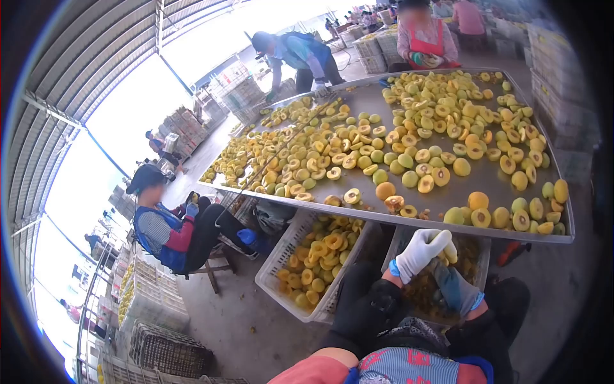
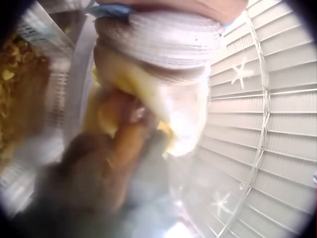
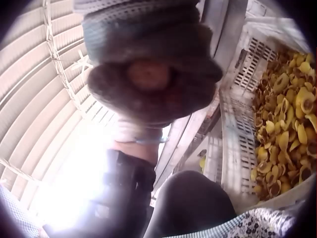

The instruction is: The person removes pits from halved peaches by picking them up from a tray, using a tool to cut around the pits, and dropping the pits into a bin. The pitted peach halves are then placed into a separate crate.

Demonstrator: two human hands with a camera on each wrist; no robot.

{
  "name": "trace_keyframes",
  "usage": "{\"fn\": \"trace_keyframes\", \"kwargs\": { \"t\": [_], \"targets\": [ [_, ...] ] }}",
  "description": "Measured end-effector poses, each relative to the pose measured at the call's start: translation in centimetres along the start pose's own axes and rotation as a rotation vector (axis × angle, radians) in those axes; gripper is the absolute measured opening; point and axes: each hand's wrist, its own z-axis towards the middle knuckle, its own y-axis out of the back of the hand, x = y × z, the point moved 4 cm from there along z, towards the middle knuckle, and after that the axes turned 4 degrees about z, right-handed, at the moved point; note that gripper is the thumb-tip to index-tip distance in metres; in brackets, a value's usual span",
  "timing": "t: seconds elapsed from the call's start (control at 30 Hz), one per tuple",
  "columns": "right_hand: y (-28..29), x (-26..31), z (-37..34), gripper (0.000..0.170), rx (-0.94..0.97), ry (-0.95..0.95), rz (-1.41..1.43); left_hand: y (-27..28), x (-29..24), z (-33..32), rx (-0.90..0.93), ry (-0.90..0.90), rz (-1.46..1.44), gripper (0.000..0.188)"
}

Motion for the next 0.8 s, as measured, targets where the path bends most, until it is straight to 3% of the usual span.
{"fn": "trace_keyframes", "kwargs": {
  "t": [0.07, 0.1, 0.13, 0.17, 0.23, 0.3, 0.4, 0.43, 0.47, 0.5, 0.57, 0.63, 0.67, 0.73, 0.77, 0.8],
  "targets": [
    [-1.4, -0.5, -0.1, 0.055, 0.256, -0.196, 0.379, 0.3, 0.9, 0.3, -0.084, -0.028, -0.146, 0.046],
    [-2.1, -0.5, -0.7, 0.056, 0.357, -0.297, 0.587, 0.4, 2.1, 1.0, -0.183, -0.158, -0.272, 0.046],
    [-2.3, -0.1, -0.7, 0.057, 0.386, -0.244, 0.607, 0.0, 1.5, 0.8, -0.234, -0.052, -0.503, 0.044],
    [-2.5, 0.0, -0.7, 0.059, 0.402, -0.194, 0.631, 0.7, 2.1, 1.2, -0.344, -0.056, -0.580, 0.041],
    [-2.6, -0.1, -1.0, 0.061, 0.414, -0.186, 0.696, 2.5, 2.4, 2.4, -0.351, -0.083, -0.881, 0.036],
    [-2.4, -2.4, 0.5, 0.064, 0.453, -0.331, 0.901, 4.2, 0.7, 1.2, -0.606, -0.067, -0.615, 0.032],
    [-1.8, -2.2, 0.1, 0.065, 0.250, -0.316, 0.856, 9.9, -0.7, -2.4, -0.942, -0.290, -0.064, 0.028],
    [-1.5, -2.0, 0.0, 0.066, 0.198, -0.280, 0.831, 14.7, 0.7, -3.7, -1.022, -0.385, 0.299, 0.031],
    [-1.3, -1.8, -0.1, 0.066, 0.150, -0.246, 0.802, 16.4, -0.4, -5.1, -1.211, -0.353, 1.033, 0.033],
    [-1.3, -1.5, -0.1, 0.066, 0.108, -0.215, 0.773, 16.1, -1.5, -5.9, -1.351, -0.397, 1.541, 0.034],
    [-0.9, -0.8, 0.1, 0.066, -0.007, -0.232, 0.684, 13.9, -3.0, -3.6, -1.234, -0.314, 1.240, 0.034],
    [-0.3, -0.4, 0.2, 0.067, -0.110, -0.228, 0.635, 8.8, -3.5, 1.2, -0.762, -0.342, 0.801, 0.037],
    [0.8, -0.2, -0.1, 0.058, -0.118, -0.204, 0.581, 6.1, -3.1, 3.5, -0.643, -0.287, 0.849, 0.042],
    [1.3, -4.3, 3.6, 0.047, -0.403, 0.302, 0.529, 2.2, -1.7, 7.7, -0.437, -0.214, 1.045, 0.050],
    [1.6, -5.0, 4.0, 0.043, -0.438, 0.395, 0.529, 1.1, -0.6, 9.6, -0.352, -0.193, 1.193, 0.052],
    [1.9, -5.1, 4.2, 0.039, -0.472, 0.488, 0.525, 0.5, 0.6, 11.5, -0.240, -0.046, 1.282, 0.056]
  ]
}}
